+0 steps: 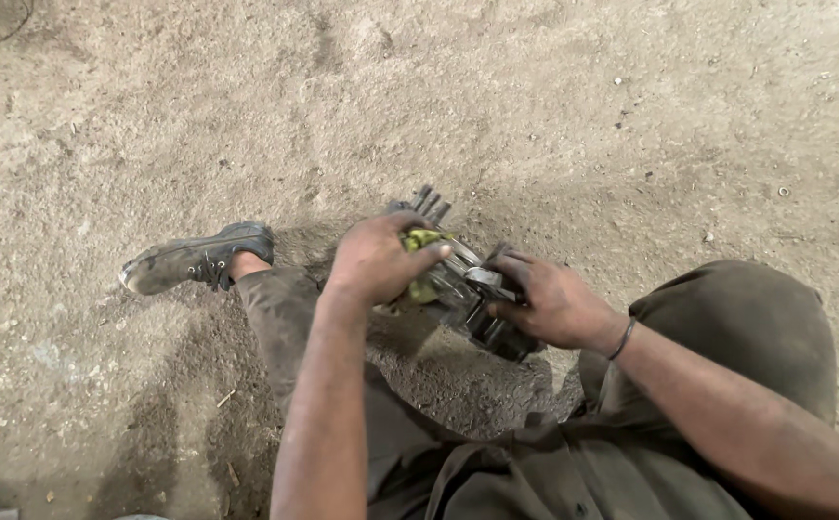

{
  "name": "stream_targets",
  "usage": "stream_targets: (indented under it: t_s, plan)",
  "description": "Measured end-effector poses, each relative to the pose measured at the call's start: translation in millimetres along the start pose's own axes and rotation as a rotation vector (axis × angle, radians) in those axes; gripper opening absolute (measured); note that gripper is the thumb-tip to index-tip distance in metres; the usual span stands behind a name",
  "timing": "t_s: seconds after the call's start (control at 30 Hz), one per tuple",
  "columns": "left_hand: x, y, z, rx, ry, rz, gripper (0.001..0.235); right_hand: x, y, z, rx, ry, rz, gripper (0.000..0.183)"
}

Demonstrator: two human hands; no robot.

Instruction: The person sits on the ground and cleans a metal engine cylinder head using a scraper and a rag. They scrape residue from the surface and wipe it with the rag, then flip the part over to scrape and wipe the underside.

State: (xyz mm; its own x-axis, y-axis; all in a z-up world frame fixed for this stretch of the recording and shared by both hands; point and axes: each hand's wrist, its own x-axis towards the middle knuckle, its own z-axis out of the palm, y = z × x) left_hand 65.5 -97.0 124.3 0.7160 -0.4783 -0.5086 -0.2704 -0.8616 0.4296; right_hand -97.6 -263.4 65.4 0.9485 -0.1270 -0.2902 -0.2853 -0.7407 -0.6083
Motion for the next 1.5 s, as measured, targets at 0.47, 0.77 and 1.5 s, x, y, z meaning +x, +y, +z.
stream_targets:
  t_s: [0.47,0.77,1.5]
  plan:
    - [-2,-20,62,-0.582,0.294,-0.065,0.044,-4,-5,-43,0.031,-0.151,0.468,0.038]
    - [2,36,67,-0.539,0.353,-0.013,0.052,1,57,-48,0.199,0.152,0.434,0.033]
    - [8,-6,82,-0.608,0.472,-0.099,0.038,54,68,-86,0.087,0.248,0.411,0.033]
